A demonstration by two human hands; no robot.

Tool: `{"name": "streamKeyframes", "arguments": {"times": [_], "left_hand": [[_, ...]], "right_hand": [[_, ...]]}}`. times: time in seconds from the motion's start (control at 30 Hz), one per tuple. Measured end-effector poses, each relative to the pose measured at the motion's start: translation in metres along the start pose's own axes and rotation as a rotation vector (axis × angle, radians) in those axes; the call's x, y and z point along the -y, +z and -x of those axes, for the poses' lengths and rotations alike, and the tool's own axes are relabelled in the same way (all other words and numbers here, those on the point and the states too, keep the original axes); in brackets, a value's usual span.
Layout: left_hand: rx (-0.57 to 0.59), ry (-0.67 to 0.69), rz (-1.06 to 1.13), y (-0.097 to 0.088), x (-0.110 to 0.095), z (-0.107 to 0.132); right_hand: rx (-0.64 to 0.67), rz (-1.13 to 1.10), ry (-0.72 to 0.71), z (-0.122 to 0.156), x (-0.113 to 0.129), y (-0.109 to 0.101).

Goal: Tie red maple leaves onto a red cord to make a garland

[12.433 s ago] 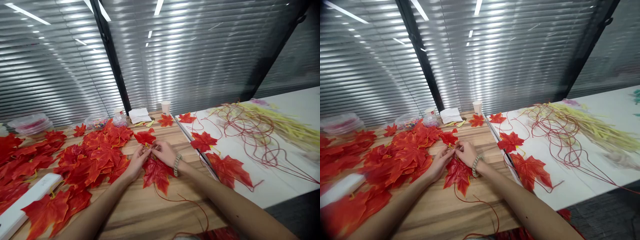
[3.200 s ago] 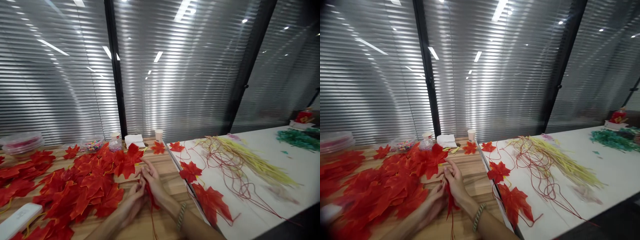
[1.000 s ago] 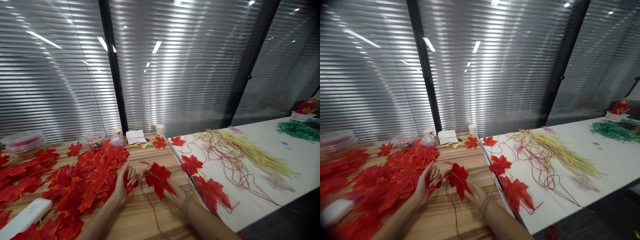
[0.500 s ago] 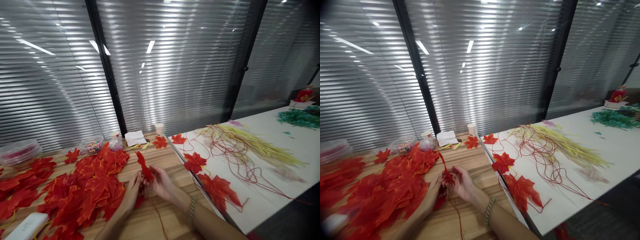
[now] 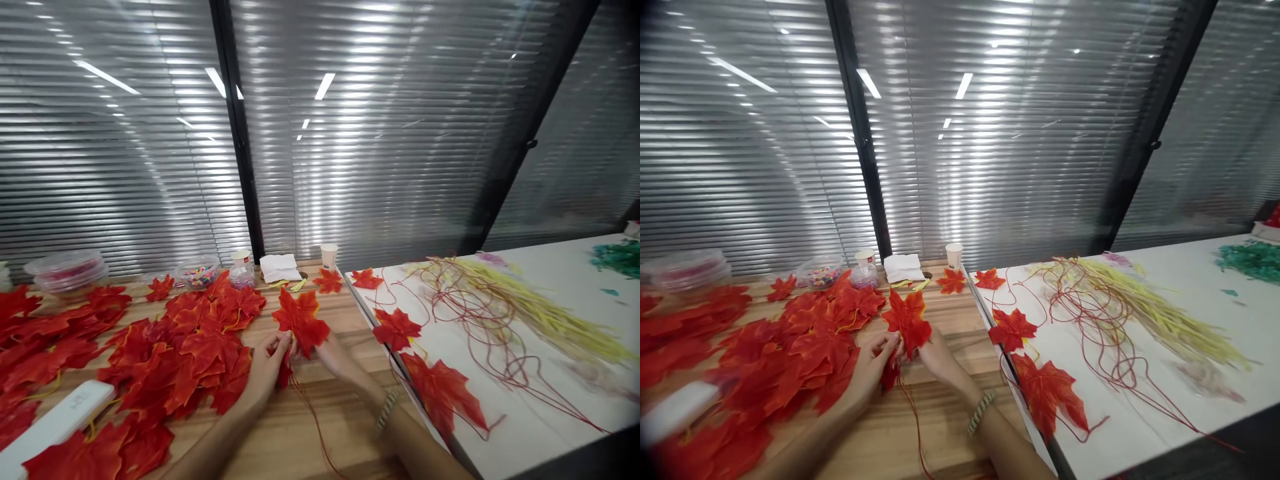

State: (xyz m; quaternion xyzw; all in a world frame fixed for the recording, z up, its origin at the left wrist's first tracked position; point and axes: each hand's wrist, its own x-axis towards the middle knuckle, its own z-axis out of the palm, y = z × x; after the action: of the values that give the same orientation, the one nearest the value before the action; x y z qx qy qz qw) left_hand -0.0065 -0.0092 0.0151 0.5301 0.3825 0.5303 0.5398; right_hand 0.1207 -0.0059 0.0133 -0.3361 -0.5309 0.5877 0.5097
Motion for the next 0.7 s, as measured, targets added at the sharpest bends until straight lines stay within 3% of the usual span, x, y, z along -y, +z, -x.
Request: {"name": "streamKeyframes", "arguments": {"times": [0.1, 0.23, 0.5, 0.7], "left_hand": [[-0.112, -0.008, -0.026, -0.003, 0.0, -0.002], [-0.104, -0.033, -0.003, -0.004, 0.002, 0.0], [0.178, -0.174, -0.109, 0.011, 0.006, 0.015], [0.241, -0.192, -0.168, 0.011, 0.009, 0.016]], "right_hand": [[0.074, 0.197, -0.1, 0.003, 0.006, -0.003], [0.22, 0.139, -0.159, 0.011, 0.021, 0.004], [0.01, -0.277, 0.183, 0.011, 0.001, 0.016], [-0.198, -0.48, 0.169, 0.013, 0.015, 0.018]]}}
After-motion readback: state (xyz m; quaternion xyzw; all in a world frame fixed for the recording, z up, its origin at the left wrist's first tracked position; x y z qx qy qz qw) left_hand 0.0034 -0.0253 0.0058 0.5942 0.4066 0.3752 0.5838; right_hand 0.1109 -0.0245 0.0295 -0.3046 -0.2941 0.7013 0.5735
